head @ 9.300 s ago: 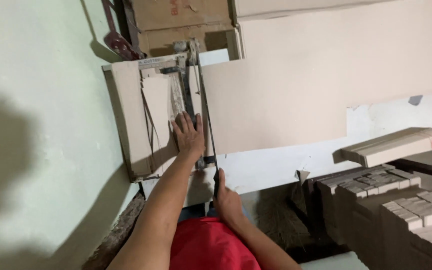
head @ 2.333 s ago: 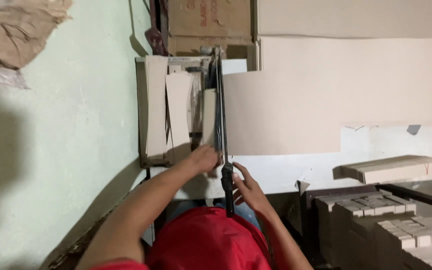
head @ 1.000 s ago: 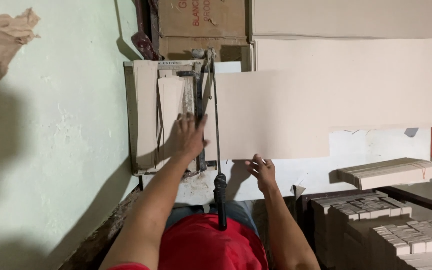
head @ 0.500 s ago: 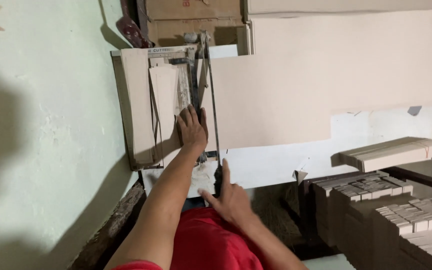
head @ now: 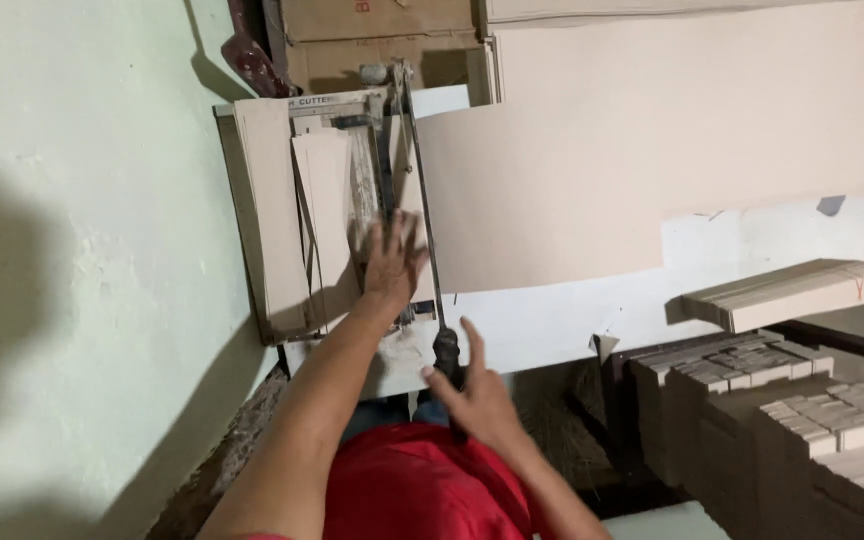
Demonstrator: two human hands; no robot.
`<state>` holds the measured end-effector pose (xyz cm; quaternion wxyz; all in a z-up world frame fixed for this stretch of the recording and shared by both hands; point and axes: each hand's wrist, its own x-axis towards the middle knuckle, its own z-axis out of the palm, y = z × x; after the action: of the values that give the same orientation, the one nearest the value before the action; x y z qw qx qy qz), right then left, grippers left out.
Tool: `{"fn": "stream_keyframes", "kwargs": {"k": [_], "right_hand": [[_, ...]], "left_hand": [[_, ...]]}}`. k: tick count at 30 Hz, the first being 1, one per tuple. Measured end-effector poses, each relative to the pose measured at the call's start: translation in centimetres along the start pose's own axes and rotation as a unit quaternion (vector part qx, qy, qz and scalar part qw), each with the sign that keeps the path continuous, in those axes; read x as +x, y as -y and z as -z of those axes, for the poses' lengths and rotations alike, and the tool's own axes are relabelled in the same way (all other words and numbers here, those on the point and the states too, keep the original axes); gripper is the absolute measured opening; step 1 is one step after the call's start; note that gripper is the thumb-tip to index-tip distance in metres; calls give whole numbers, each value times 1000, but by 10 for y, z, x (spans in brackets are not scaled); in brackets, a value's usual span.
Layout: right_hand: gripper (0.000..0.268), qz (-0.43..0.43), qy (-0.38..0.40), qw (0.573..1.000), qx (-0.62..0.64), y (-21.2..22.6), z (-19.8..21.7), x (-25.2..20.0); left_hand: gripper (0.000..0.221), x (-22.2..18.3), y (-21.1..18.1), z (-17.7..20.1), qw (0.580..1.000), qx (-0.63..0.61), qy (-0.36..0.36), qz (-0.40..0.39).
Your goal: Using a manual lever-action paper cutter to cut thin strips from sheets of paper.
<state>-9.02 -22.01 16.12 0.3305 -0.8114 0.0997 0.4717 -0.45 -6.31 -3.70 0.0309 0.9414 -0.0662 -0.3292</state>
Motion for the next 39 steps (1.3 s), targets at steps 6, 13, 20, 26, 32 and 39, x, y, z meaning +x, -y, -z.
{"fn": "stream_keyframes", "kwargs": {"k": [6, 13, 20, 26, 32, 39], "right_hand": [[60, -7, -50, 958, 281, -120, -4, 123], [82, -61, -141, 772, 617, -194, 25, 220], [45, -47, -127, 808, 574, -208, 0, 188], [53, -48, -123, 870, 476, -142, 7, 184], [52, -61, -122, 901, 412, -139, 11, 182], [57, 4, -52, 988, -144, -41, 10, 75]], "left_hand": [[23, 32, 18, -149, 955, -35, -126, -267], [7, -60, 91, -48, 954, 141, -71, -257], [37, -82, 101, -1, 975, 152, -4, -163], [49, -61, 54, 31, 992, 43, -72, -89], [93, -16, -6, 68, 992, -31, 85, 86], [68, 11, -7, 31, 988, 41, 93, 114]]}}
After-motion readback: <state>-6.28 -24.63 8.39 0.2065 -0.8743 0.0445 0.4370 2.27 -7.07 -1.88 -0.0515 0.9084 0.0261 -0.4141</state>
